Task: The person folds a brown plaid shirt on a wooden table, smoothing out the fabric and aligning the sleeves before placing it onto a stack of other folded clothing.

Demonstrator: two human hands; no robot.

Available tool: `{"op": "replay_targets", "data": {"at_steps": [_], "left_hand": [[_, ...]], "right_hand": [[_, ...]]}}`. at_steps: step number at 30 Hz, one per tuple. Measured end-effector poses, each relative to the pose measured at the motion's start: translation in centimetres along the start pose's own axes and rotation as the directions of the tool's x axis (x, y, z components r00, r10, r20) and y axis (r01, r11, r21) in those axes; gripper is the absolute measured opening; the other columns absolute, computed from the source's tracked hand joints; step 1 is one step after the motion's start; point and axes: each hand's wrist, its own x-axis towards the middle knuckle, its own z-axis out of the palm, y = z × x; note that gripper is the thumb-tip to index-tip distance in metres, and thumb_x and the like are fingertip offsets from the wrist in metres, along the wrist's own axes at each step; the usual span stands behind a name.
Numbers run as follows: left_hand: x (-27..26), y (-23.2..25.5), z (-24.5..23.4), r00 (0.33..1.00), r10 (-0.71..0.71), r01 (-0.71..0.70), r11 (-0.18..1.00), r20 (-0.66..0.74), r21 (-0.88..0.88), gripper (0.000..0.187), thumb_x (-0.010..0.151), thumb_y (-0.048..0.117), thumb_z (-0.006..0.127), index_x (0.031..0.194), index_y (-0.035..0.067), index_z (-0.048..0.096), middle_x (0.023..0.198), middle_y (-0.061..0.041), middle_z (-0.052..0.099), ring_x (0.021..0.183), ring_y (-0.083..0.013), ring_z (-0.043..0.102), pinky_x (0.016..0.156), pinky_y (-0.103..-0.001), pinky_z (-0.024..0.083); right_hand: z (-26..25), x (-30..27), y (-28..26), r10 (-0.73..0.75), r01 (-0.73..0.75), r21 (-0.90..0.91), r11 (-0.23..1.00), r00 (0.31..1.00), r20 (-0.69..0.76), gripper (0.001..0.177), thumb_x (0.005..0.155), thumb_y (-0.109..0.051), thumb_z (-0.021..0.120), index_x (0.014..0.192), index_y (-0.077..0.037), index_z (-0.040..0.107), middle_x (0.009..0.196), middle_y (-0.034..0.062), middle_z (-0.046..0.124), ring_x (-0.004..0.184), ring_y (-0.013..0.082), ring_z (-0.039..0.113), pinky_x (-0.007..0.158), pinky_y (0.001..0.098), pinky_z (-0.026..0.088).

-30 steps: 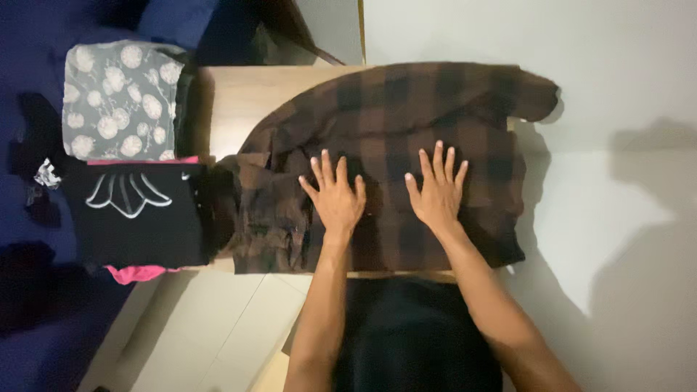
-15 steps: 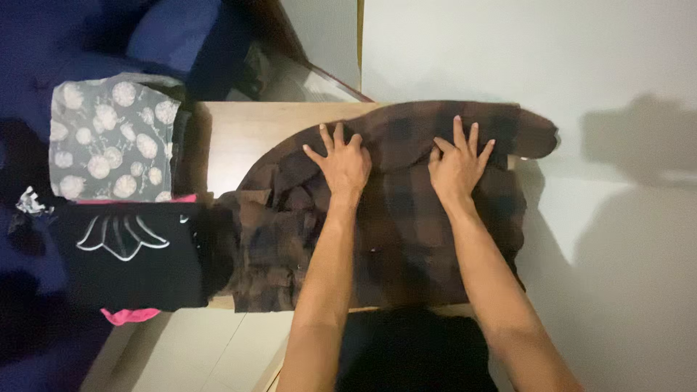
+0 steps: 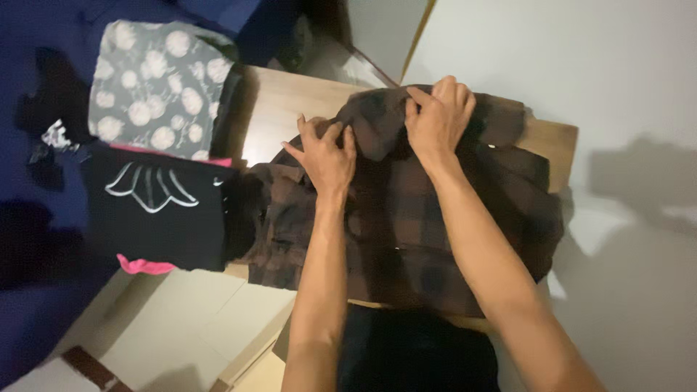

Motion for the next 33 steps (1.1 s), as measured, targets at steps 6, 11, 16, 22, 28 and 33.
{"op": "replay_targets", "data": {"at_steps": [6,11,16,22,28,33], "left_hand": [[1.2,-2.8,-2.1,0.985,-0.059,0.050,0.997,-0.162,-0.058,0.018,0.090,0.022,0.072,0.101,0.009,0.074,0.104,-0.007,0.072,0.115,-0.0328,0.061,0.115,-0.078,0.011],[0.9,-4.5,-1.0,0.868,-0.494,0.358,0.699,-0.056,-0.619,0.018,0.092,0.019,0.068,0.099,0.006,0.059,0.091,-0.008,0.069,0.085,-0.0246,0.067,0.100,-0.066,0.051],[-0.7,-2.7,0.7,0.918,-0.392,0.277,0.745,-0.063,-0.607,0.028,0.090,0.015,0.064,0.115,0.005,0.055,0.116,-0.011,0.069,0.114,-0.0274,0.063,0.113,-0.064,0.021],[-3.4,3.7,5.4,0.987,-0.093,0.124,0.958,0.131,-0.259,0.035,0.094,0.019,0.065,0.126,0.005,0.062,0.137,-0.018,0.063,0.148,-0.0377,0.040,0.123,-0.069,0.003],[-5.2,10.1,9.3,0.900,0.111,-0.086,0.993,0.422,-0.077,0.044,0.092,0.023,0.063,0.134,0.012,0.059,0.149,-0.014,0.051,0.151,-0.0383,0.027,0.115,-0.077,0.007],[-5.2,11.8,11.6,0.891,0.228,-0.251,0.968,0.393,0.007,0.055,0.090,0.030,0.063,0.141,0.011,0.054,0.150,-0.020,0.040,0.145,-0.0465,0.025,0.106,-0.083,0.010]], "right_hand": [[1.4,2.3,-6.7,-0.090,0.078,0.117,0.990,0.990,0.106,0.021,0.097,-0.014,0.071,0.116,-0.013,0.079,0.117,0.0081,0.074,0.110,0.0295,0.064,0.105,0.0507,0.044],[1.5,1.0,-6.0,-0.346,0.303,0.429,0.851,0.938,0.024,0.037,0.096,-0.006,0.065,0.133,-0.005,0.069,0.137,0.0143,0.067,0.122,0.0370,0.062,0.103,0.0477,0.051],[1.7,-1.7,1.1,-0.259,0.234,0.213,0.949,0.961,0.097,0.024,0.096,-0.008,0.066,0.119,0.000,0.071,0.135,0.0175,0.066,0.129,0.0361,0.059,0.110,0.0484,0.045],[-0.9,-6.3,8.7,-0.053,0.041,0.095,0.995,0.989,0.135,0.023,0.094,-0.011,0.067,0.115,-0.002,0.074,0.129,0.0157,0.069,0.127,0.0349,0.058,0.109,0.0495,0.041],[-3.9,-8.9,15.4,0.159,-0.153,0.221,0.963,0.987,-0.012,0.015,0.099,-0.014,0.069,0.108,-0.004,0.074,0.116,0.0135,0.074,0.112,0.0338,0.068,0.101,0.0444,0.054],[-5.3,-10.2,20.6,0.278,-0.273,0.074,0.959,0.958,-0.069,0.014,0.096,-0.014,0.073,0.105,-0.005,0.079,0.111,0.0121,0.074,0.106,0.0331,0.069,0.099,0.0458,0.053]]}}
